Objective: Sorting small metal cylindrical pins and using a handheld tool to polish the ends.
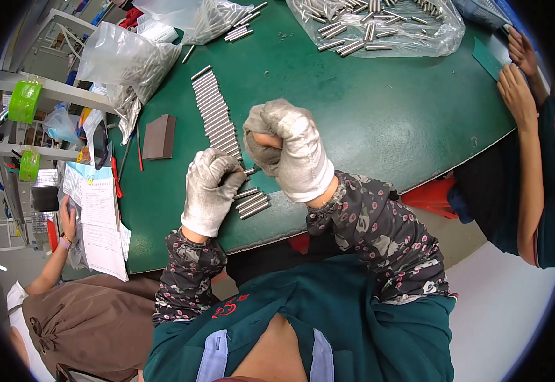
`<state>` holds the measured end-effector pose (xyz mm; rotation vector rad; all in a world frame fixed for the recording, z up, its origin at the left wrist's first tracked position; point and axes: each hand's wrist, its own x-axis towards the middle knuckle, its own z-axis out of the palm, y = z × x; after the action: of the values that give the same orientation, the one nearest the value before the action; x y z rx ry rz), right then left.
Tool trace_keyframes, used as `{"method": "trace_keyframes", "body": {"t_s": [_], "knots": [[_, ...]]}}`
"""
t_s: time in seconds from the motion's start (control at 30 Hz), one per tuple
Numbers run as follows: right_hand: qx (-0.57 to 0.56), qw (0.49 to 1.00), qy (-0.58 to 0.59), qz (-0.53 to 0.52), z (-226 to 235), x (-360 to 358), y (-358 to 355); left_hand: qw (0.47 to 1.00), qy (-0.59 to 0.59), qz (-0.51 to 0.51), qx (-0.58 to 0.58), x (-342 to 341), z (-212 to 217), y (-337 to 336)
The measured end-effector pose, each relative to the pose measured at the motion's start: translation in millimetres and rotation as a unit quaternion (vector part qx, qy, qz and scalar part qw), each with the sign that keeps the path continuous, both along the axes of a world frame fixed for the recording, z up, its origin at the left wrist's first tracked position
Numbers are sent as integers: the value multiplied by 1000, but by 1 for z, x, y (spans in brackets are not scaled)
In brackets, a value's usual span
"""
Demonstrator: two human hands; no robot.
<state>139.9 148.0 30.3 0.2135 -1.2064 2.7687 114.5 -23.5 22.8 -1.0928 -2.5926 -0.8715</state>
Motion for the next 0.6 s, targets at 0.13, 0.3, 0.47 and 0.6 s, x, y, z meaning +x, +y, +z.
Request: {"method": "trace_keyframes", "body": {"t_s": [0.13, 0.3, 0.47, 0.6], "knots": [[-29, 997, 46, 53, -6, 0, -3, 1000, 0, 13, -25, 0, 2, -1], [91, 995, -9, 31, 1, -1, -9, 999, 8, 29, -31, 0, -1, -1], [41, 998, 8, 53, -13, -1, -3, 999, 17, 26, -36, -2, -1, 0], [-58, 997, 9, 58, -15, -9, 5, 1000, 14, 9, -14, -3, -4, -4]]}}
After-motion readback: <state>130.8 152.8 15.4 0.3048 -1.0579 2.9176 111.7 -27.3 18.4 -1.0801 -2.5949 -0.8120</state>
